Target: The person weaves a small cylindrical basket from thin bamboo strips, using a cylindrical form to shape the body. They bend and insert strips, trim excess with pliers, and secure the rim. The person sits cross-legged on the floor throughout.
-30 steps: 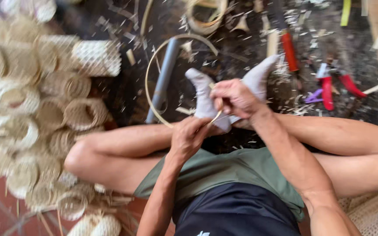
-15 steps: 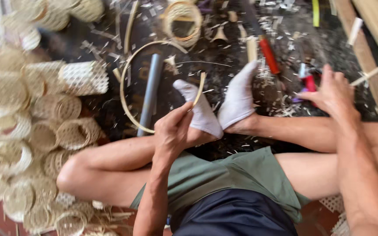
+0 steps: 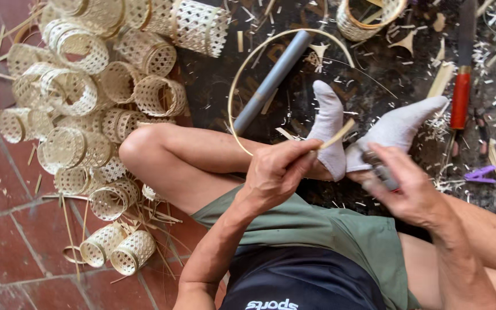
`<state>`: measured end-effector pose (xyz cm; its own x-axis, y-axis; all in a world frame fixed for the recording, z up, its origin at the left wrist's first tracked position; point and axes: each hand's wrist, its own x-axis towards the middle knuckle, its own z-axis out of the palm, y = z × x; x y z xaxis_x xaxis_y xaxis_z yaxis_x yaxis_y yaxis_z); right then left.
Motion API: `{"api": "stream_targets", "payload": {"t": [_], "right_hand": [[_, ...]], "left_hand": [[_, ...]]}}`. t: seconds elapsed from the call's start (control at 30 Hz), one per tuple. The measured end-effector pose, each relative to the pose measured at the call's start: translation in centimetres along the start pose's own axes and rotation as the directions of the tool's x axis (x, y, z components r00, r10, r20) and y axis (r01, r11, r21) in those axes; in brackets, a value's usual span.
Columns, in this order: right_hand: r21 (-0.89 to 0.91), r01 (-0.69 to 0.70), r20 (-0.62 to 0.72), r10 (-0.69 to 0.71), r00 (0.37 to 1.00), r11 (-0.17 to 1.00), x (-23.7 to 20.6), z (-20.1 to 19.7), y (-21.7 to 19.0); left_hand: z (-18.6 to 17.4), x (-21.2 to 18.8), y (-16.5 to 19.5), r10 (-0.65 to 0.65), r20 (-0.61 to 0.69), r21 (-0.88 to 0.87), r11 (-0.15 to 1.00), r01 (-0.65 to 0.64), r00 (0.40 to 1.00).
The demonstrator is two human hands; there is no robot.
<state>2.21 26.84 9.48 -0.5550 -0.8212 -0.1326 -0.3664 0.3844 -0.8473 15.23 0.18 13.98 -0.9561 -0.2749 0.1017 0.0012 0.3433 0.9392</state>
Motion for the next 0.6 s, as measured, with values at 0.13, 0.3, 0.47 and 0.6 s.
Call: {"api": "stream_targets", "payload": {"t": [0.13,0.3,0.47,0.6], "right_hand": [[-0.010,0.100,0.066,-0.099,0.993,0.995,2.7,2.9,-3.4],[-0.043,-0.020,0.034,0.021,0.999,0.999,2.2,5.9,-2.1],[-0.199,0.090,-0.145,-0.120,0.982,0.976,1.7,3.3,1.6],[-0.591,-0.377,-0.406,0.141,0.903,0.713,-0.7,-4.1,8.6]], "left_hand": [[-0.7,-1.1,-0.8,-0.011,-0.059,0.040,0.999,0.014,0.998],[-1.1,-1.9,-1.9,-0.048,-0.052,0.002,0.999,0.048,0.997],[-1.2,-1.5,-2.5,-0.204,-0.022,-0.224,0.955,0.194,0.979],[-3.4,-0.3,-2.7,-0.107,-0.182,-0.166,0.983,0.077,0.977]]}}
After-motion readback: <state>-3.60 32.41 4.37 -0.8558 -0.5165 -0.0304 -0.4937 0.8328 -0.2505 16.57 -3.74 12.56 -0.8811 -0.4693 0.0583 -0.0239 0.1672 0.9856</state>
